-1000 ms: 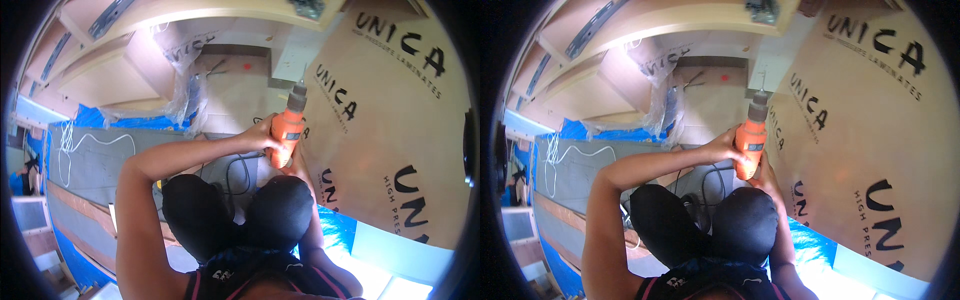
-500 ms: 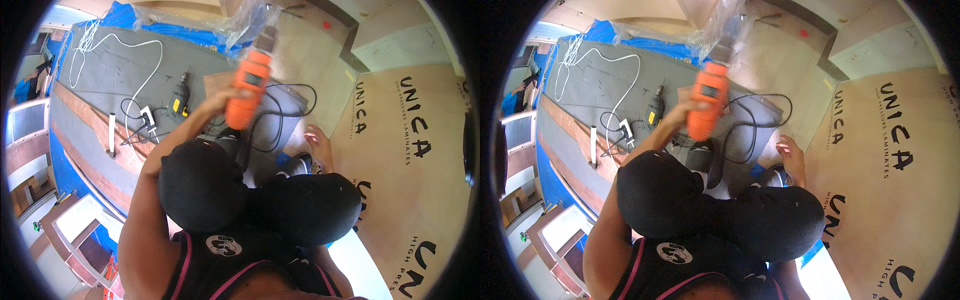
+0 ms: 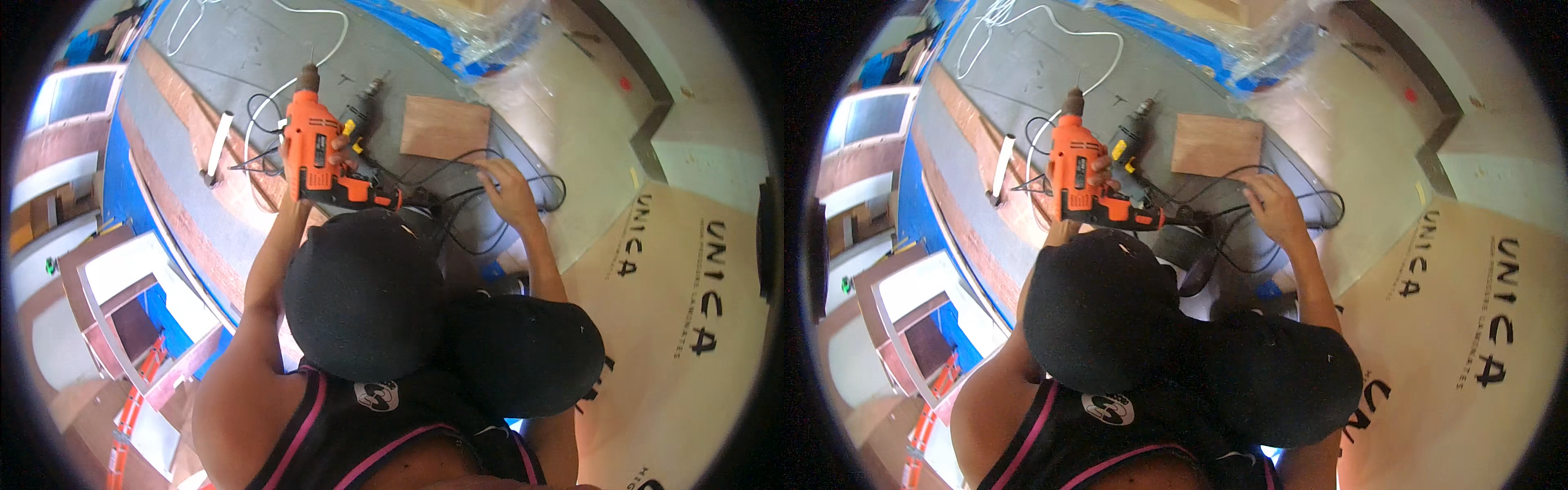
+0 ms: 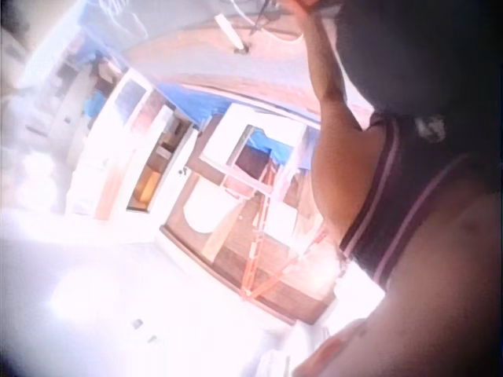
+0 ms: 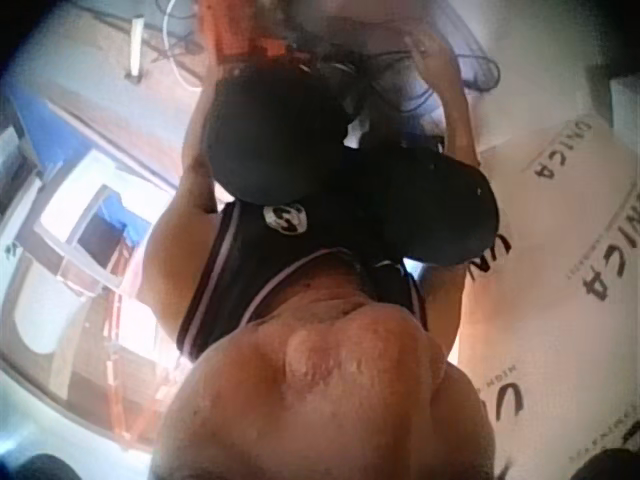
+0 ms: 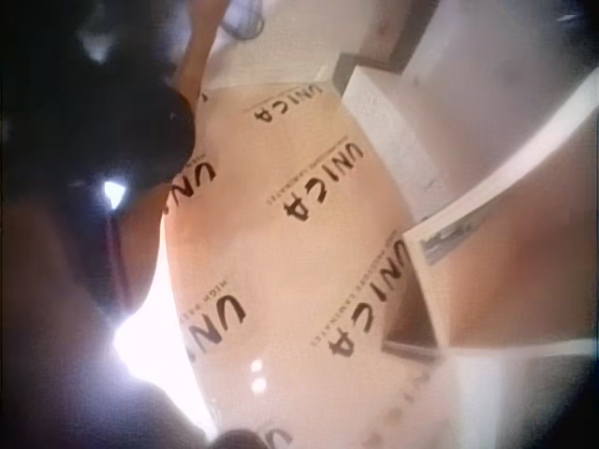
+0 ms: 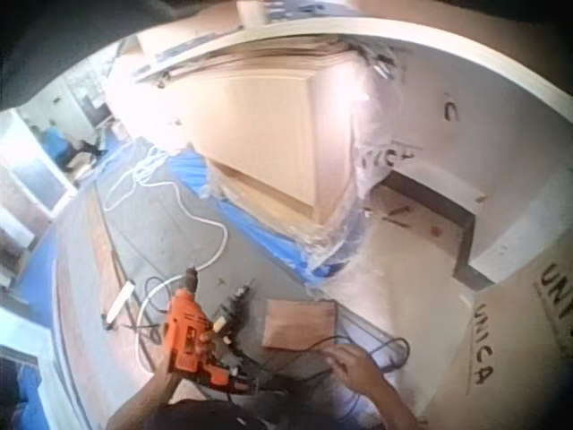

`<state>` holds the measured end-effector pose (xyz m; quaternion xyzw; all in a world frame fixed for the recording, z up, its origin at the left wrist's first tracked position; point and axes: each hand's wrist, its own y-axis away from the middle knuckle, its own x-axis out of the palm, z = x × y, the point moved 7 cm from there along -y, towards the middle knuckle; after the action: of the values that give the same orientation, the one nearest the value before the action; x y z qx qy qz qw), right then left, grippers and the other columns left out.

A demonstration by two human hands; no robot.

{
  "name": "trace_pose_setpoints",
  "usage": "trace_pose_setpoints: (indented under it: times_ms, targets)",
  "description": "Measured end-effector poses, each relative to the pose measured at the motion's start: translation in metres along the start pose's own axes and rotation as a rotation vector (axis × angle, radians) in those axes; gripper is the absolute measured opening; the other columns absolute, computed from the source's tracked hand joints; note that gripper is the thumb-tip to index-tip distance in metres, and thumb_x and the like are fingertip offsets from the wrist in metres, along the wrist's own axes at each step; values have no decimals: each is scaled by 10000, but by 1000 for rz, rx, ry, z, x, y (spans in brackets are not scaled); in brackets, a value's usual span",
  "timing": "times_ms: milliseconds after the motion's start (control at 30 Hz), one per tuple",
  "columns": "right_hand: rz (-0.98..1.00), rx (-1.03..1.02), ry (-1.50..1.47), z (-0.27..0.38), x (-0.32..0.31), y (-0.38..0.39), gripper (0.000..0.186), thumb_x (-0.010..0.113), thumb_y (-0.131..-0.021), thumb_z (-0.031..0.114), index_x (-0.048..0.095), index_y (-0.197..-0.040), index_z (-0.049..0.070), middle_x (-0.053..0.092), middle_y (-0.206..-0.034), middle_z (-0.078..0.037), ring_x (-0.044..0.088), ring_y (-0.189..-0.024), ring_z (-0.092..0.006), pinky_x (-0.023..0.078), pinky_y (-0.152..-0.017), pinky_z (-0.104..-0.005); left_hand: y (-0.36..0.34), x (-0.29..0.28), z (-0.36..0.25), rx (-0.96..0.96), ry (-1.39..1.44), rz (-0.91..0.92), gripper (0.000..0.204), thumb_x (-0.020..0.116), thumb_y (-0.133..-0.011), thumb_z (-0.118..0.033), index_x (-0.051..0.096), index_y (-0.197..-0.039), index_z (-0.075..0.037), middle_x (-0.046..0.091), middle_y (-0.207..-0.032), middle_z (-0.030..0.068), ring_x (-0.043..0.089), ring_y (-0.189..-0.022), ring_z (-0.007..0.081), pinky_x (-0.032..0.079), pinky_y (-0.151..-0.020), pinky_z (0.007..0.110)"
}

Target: The person drills holes into the interior side and upper frame of a wooden cabinet using two different electric drills, changing the drill bit by hand between uses.

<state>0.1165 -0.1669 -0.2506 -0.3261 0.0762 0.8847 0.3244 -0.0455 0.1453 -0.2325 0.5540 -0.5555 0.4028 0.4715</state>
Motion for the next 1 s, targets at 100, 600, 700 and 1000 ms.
trace_pose_setpoints:
  times_ms: [100, 600, 700, 1000]
  targets:
    - [154, -84, 54, 21, 29, -51, 308, 657, -996, 209, 689, -1210, -10, 701, -1173, -205, 653, -1123, -383, 508, -991, -450, 45, -36, -7, 108, 63, -47, 959, 763, -808, -643, 404, -1453, -30, 532, -1135, 130, 623, -921, 252, 443, -997, 512]
    - [708, 339, -29, 70, 283, -110, 962, 894, -765, 254, 316, -1457, -83, 452, -1414, -384, 534, -1293, -523, 484, -1075, -508, 117, -22, -2, 280, -201, -426, 888, 786, -744, -206, 384, -1511, -10, 581, -1337, 219, 647, -1162, 361, 576, -978, 538]
    - [640, 312, -7, 80, 280, -104, 910, 869, -746, 179, 327, -1430, -81, 472, -1366, -385, 564, -1247, -531, 506, -1049, -514, 125, -22, -9, 319, -205, -440, 892, 791, -740, -215, 390, -1511, -11, 588, -1319, 215, 652, -1152, 365, 578, -964, 528]
    - [787, 132, 580, 49, 199, -163, 871, 802, -743, 198, 391, -1452, -97, 725, -1074, -252, 674, -1120, -449, 502, -1007, -559, 133, -5, -40, 281, -182, -275, 820, 778, -800, -315, 399, -1472, -39, 531, -1341, 289, 661, -1083, 395, 622, -852, 595]
